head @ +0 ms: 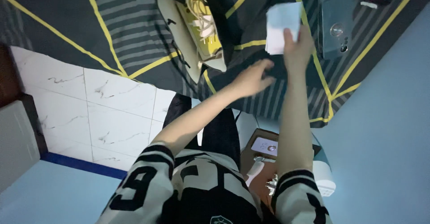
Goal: Organize and pack various phone cases into a large plastic bag.
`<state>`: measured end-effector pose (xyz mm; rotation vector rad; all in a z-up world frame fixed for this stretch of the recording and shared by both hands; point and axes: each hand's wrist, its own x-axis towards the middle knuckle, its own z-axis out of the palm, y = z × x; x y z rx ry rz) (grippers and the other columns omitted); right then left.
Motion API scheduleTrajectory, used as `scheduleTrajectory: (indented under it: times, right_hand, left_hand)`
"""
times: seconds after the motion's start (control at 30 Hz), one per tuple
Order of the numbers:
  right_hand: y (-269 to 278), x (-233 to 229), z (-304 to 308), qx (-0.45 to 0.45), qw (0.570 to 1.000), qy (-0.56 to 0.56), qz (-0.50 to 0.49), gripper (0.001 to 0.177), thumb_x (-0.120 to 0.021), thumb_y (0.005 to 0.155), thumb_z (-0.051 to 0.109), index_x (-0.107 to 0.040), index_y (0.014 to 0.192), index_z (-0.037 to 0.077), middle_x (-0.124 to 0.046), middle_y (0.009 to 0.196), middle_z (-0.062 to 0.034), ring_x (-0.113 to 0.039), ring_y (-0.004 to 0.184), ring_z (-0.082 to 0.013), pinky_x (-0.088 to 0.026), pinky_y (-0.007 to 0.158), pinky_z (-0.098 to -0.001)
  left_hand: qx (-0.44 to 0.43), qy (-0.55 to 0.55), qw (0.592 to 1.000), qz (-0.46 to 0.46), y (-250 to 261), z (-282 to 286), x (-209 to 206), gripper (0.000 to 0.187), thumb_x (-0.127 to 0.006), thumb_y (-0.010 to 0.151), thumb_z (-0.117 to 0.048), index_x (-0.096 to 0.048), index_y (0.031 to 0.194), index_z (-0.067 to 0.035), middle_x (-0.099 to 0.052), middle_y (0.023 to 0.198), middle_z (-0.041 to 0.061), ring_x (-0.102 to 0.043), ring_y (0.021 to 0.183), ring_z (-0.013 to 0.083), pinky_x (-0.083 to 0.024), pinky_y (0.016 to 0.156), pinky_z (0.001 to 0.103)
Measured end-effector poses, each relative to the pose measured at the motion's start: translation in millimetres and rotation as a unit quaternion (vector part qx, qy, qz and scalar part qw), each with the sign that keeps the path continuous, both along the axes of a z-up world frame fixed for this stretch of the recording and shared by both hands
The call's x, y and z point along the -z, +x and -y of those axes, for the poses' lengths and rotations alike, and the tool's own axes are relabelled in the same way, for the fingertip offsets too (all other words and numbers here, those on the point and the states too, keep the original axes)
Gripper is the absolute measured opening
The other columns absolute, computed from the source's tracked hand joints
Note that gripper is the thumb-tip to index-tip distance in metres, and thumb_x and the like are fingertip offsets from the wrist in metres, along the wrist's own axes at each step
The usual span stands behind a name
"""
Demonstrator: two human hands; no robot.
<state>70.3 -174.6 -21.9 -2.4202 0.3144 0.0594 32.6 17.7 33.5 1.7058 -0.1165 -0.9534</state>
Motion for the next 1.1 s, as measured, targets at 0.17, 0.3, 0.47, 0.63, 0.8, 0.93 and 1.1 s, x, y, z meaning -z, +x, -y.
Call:
scheduleTrajectory:
  times: [0.17, 0.3, 0.47, 0.63, 0.8, 0.93, 1.1]
  right_hand:
    - [13, -161, -101, 0.038, 0.961, 0.261, 0.079, 0.035, -0.069, 0.108, 0.025, -0.053, 0.126, 0.001, -0.07, 0.105, -0.013, -0.072, 0.092, -0.0185, -0.058, 0.079, -0.0285]
    - [9, -203, -179, -0.113, 0.965, 0.088, 0.221, 0.025, -0.066, 0.113, 0.019, -0.047, 0.12, 0.004, -0.063, 0.125, -0.0266, -0.074, 0.104, -0.0365, -0.063, 0.08, -0.0423]
    - [17, -186, -238, -0.143, 0.99, -0.019, 0.004, 0.031, -0.058, 0.11, 0.014, -0.043, 0.136, 0.007, -0.071, 0.108, -0.0255, -0.074, 0.093, -0.0412, -0.061, 0.071, -0.0442]
    - [27, -110, -257, -0.179, 0.981, -0.041, -0.063, 0.034, -0.056, 0.109, 0.006, -0.039, 0.139, 0.001, -0.072, 0.107, -0.0281, -0.073, 0.093, -0.0438, -0.061, 0.071, -0.0467]
    - [44, -23, -249, -0.19, 0.959, -0.12, -0.174, 0.054, -0.061, 0.091, 0.0, -0.035, 0.138, -0.006, -0.067, 0.109, -0.0362, -0.072, 0.096, -0.0454, -0.062, 0.076, -0.0451]
    - [51, -1, -245, -0.183, 0.946, -0.167, -0.209, 0.046, -0.057, 0.102, 0.001, -0.034, 0.142, -0.003, -0.067, 0.115, -0.0341, -0.07, 0.106, -0.0466, -0.059, 0.084, -0.0495]
    - [57, -65, -241, -0.181, 0.958, -0.119, -0.187, 0.075, -0.066, 0.087, 0.007, -0.024, 0.148, -0.002, -0.061, 0.119, -0.0337, -0.065, 0.109, -0.0501, -0.055, 0.082, -0.0514]
  left_hand:
    - [0.011, -0.158, 0.985, -0.07, 8, -97, -95, 0.026, -0.067, 0.098, -0.026, -0.061, 0.117, -0.008, -0.072, 0.104, 0.006, -0.07, 0.087, 0.0159, -0.058, 0.076, 0.031]
    - [-0.047, -0.158, 0.972, -0.17, 37, -192, -136, 0.019, -0.059, 0.098, -0.017, -0.061, 0.117, -0.013, -0.072, 0.094, -0.002, -0.06, 0.071, 0.0025, -0.047, 0.057, 0.019]
    - [-0.332, -0.101, 0.938, -0.006, 53, -256, -99, 0.013, -0.058, 0.106, -0.01, -0.059, 0.119, -0.01, -0.069, 0.097, 0.0, -0.054, 0.074, 0.0043, -0.045, 0.065, 0.02]
    - [-0.378, -0.064, 0.92, 0.078, 63, -270, -59, 0.01, -0.06, 0.111, -0.007, -0.059, 0.122, -0.007, -0.063, 0.102, 0.0, -0.057, 0.085, 0.0063, -0.047, 0.073, 0.022]
    - [-0.329, -0.073, 0.933, 0.124, 72, -257, -28, 0.034, -0.064, 0.101, 0.006, -0.054, 0.131, -0.005, -0.064, 0.12, 0.005, -0.062, 0.106, 0.0117, -0.053, 0.097, 0.027]
    - [-0.263, 0.022, 0.935, 0.238, 79, -256, -37, 0.054, -0.062, 0.093, 0.012, -0.05, 0.14, -0.009, -0.062, 0.133, 0.006, -0.063, 0.115, 0.0191, -0.055, 0.103, 0.031]
    - [-0.166, -0.029, 0.914, 0.37, 103, -260, 6, 0.091, -0.06, 0.08, 0.021, -0.03, 0.161, -0.008, -0.045, 0.159, 0.018, -0.042, 0.151, 0.0371, -0.038, 0.124, 0.044]
